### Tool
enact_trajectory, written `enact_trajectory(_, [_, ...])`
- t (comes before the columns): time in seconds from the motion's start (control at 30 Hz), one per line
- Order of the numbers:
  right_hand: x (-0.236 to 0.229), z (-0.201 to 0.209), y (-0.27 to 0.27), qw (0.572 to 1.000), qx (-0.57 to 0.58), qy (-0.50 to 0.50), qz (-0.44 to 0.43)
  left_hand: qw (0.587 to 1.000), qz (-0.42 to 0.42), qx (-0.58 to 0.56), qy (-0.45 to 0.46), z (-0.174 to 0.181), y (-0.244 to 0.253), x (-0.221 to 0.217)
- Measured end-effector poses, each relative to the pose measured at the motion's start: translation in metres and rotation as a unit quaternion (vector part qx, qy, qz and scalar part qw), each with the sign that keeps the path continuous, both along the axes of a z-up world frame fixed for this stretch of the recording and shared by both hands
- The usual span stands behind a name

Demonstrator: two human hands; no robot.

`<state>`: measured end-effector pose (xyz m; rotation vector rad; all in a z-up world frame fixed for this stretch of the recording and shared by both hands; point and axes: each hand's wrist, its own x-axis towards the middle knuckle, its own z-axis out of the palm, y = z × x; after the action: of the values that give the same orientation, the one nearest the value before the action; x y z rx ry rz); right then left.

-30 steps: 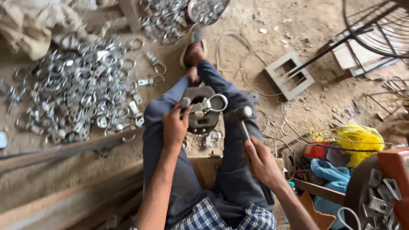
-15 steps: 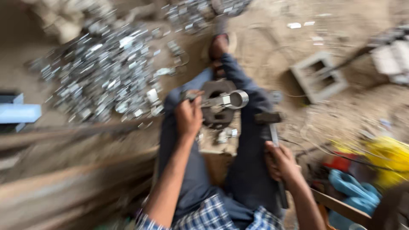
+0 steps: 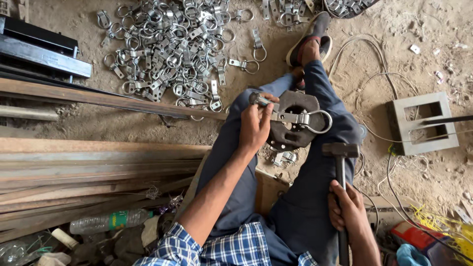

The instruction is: The person sits cross-legged on the ground and uses a hammer to strike a metal part held on a small anvil. They repeatedly adjust the metal part and hammer it to shape it, with a large pile of similar metal parts visible nearby.

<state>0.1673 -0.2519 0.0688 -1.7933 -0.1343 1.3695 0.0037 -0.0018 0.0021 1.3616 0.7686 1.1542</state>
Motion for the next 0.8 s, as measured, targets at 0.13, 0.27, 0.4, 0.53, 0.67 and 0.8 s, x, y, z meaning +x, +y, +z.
enact_trajectory(0.13, [0.002, 0.002, -0.001, 1.0, -0.013, 0.019, -0.015, 0.995, 0.007, 0.019, 0.095, 0.013, -0.006, -0.002])
enact_trajectory(0.27, [0.002, 0.005, -0.001, 1.0, -0.018, 0.003, -0.013, 0.99, -0.001, 0.052, 0.134, 0.017, -0.008, 0.002])
enact_trajectory(0.4, [0.0, 0.002, 0.001, 0.999, -0.029, 0.018, -0.015, 0.988, 0.007, 0.111, 0.111, 0.02, -0.007, 0.004])
enact_trajectory(0.53, [0.004, -0.004, -0.005, 0.998, -0.011, 0.05, -0.022, 0.989, 0.005, 0.063, 0.136, 0.022, -0.003, 0.003])
enact_trajectory(0.67, [0.006, 0.0, -0.005, 0.998, -0.019, 0.063, -0.018, 0.99, 0.018, 0.104, 0.095, 0.021, 0.003, 0.006])
enact_trajectory(0.8, [0.002, 0.003, 0.004, 0.997, -0.035, 0.063, 0.004, 0.994, -0.001, 0.074, 0.076, 0.018, 0.011, 0.012])
